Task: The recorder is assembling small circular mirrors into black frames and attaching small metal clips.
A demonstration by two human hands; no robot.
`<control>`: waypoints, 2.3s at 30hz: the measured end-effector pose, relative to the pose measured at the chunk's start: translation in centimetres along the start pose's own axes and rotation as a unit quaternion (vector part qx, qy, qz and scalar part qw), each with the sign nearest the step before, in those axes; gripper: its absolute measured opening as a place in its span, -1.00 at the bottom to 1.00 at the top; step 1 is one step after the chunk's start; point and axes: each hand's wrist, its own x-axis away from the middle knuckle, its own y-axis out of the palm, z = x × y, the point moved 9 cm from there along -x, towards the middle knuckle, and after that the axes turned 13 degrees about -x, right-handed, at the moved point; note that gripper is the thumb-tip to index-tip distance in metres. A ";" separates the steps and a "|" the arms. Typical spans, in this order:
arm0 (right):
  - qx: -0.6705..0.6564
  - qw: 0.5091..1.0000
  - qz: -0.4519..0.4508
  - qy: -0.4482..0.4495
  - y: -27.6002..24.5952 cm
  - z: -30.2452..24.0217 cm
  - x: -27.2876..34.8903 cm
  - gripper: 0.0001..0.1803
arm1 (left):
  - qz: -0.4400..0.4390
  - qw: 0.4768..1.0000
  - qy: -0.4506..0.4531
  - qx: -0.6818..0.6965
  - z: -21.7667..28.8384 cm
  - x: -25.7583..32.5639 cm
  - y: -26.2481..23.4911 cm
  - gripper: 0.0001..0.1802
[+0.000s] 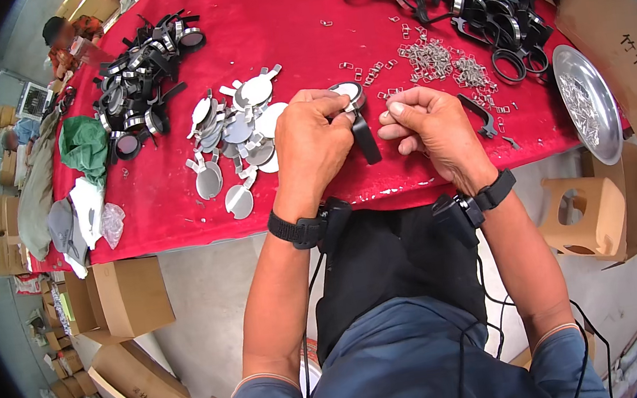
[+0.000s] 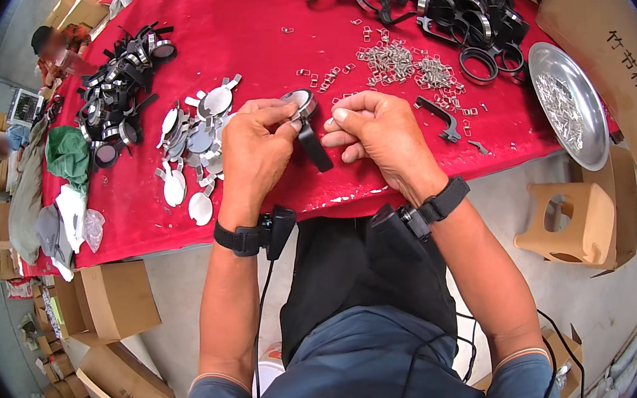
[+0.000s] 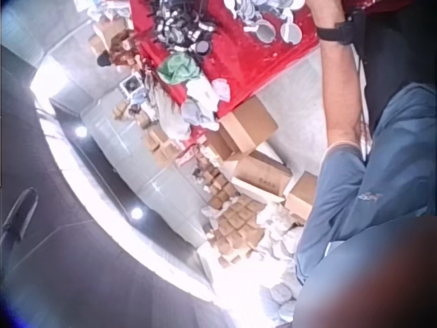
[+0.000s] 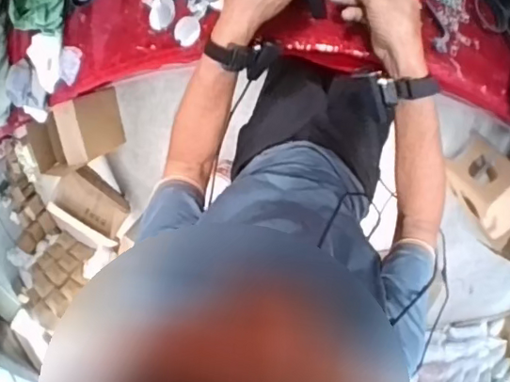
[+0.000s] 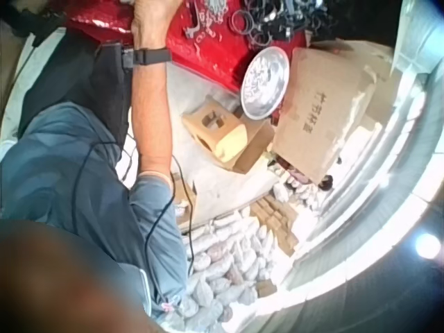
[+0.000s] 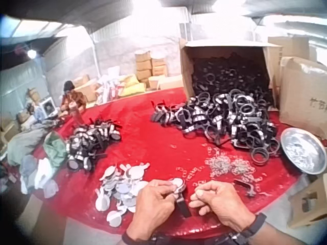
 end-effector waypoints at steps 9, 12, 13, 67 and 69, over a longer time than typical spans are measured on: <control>-0.047 0.999 0.010 0.016 1.4 2.9 -2.0 -0.81 | -0.001 1.000 0.002 -0.008 0.3 -0.1 0.0 -0.64; -0.058 0.998 0.021 0.009 1.5 3.4 -2.5 -0.82 | -0.001 1.000 0.004 -0.009 0.0 0.0 0.0 -0.64; -0.054 0.998 0.031 0.005 1.4 3.5 -2.5 -0.82 | -0.002 1.000 0.004 -0.011 0.0 0.0 -0.1 -0.64; 0.401 0.829 -0.070 -0.382 4.6 -1.8 2.8 -0.68 | 0.026 0.999 -0.008 0.026 -0.9 -0.2 0.6 -0.69; 0.456 0.795 -0.043 -0.398 3.1 -4.5 3.4 -0.70 | -0.008 0.998 0.000 0.057 -1.5 -0.5 0.7 -0.64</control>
